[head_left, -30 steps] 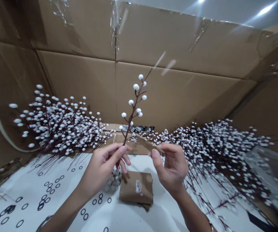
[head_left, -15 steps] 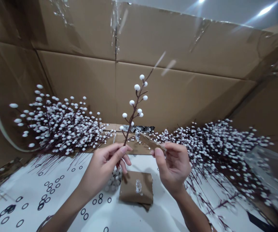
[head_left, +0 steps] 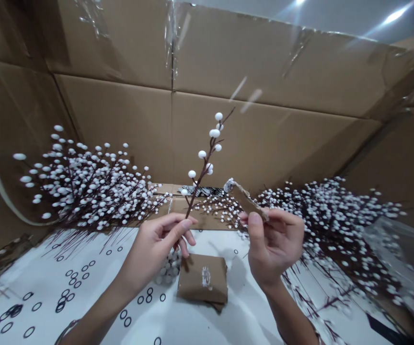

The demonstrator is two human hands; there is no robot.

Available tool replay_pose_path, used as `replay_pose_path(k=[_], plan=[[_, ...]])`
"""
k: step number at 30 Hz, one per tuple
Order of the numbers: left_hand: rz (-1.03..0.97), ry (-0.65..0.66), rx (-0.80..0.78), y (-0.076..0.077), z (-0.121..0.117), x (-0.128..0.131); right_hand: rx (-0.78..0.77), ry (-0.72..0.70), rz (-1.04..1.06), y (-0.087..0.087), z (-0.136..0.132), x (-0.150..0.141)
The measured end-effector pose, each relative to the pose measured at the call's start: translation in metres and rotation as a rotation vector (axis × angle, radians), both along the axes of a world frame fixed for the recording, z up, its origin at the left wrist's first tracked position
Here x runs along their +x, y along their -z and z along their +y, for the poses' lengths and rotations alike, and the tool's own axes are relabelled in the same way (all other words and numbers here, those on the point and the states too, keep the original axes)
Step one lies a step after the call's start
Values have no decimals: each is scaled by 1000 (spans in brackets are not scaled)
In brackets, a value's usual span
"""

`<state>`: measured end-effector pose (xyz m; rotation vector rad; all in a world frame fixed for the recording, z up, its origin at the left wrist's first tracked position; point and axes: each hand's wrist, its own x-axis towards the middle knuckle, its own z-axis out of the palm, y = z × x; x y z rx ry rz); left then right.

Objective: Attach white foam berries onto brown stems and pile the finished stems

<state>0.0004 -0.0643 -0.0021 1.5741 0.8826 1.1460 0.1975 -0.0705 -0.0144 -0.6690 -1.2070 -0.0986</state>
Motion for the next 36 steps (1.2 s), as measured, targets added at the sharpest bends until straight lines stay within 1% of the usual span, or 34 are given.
replay_pose_path(k=[3,7,13,18,29,36], plan=[[26,7,-13,1,0,0,-51,30,43,-2,1,2],[59,27,-12,4,-1,2,-79,62,69,-4,2,3],[116,23,-11,5,-1,4,-135,24,110,-4,2,2],[132,30,-4,3,-1,5,-184,26,107,-2,2,2],[150,50,-8,4,-1,5,-180,9,103,-3,2,2],[153,35,2,5,-3,5,-192,4,73,0,2,3]])
